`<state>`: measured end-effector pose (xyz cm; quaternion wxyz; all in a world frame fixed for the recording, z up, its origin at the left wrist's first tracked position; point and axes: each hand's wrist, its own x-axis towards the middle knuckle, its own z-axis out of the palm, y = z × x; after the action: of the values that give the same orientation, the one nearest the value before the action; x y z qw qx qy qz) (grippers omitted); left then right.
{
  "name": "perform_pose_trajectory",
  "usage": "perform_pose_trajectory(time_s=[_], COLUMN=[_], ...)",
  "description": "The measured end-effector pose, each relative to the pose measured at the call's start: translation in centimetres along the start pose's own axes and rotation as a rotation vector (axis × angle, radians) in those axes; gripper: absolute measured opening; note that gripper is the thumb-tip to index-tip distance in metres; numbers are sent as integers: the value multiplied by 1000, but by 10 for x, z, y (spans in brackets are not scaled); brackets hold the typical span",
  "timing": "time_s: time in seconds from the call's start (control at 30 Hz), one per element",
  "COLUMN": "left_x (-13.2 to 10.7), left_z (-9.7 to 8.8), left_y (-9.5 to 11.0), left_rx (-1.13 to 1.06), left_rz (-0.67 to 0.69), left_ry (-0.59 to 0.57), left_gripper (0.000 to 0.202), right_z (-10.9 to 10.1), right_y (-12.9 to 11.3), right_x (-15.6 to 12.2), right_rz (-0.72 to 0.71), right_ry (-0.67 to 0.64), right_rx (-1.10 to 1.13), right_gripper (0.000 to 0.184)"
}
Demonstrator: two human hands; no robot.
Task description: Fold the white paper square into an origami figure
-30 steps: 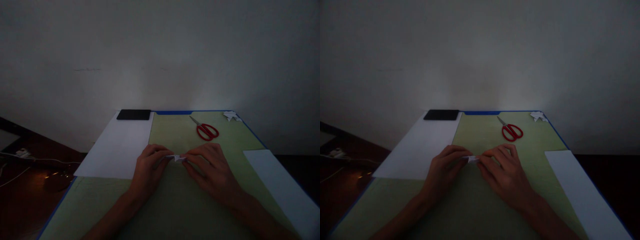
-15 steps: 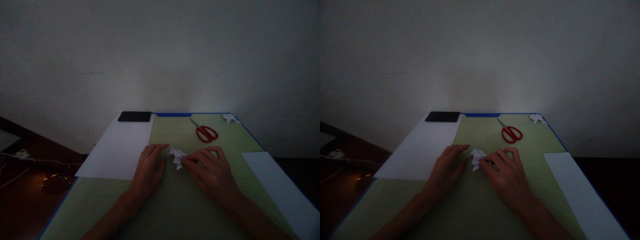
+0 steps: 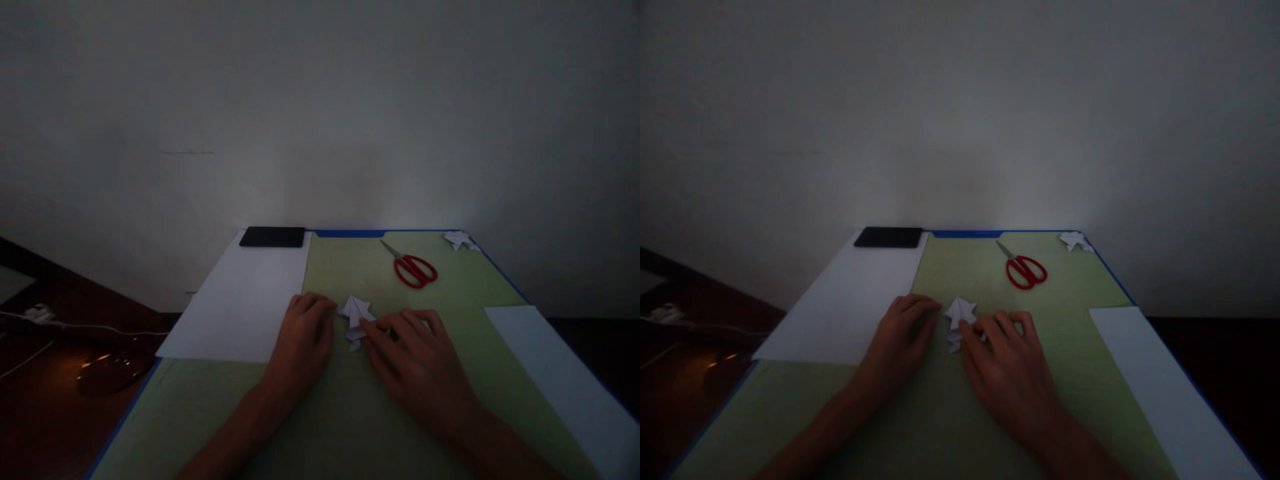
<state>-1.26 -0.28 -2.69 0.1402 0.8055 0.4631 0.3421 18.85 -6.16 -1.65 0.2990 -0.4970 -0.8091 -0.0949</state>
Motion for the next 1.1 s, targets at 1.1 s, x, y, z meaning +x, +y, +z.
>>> perform_pose_trajectory(time_s=[1.1], left_x=[2], left_z=[-5], left_y=[4], left_rx=[-39], left_rz=[-99], left_ry=[6], left_gripper=[15], right_z=[3], right_y=[-17], right_x=[-39], right_rz=[10], right_ry=[-176], right_rx=[-178], right_gripper=[38])
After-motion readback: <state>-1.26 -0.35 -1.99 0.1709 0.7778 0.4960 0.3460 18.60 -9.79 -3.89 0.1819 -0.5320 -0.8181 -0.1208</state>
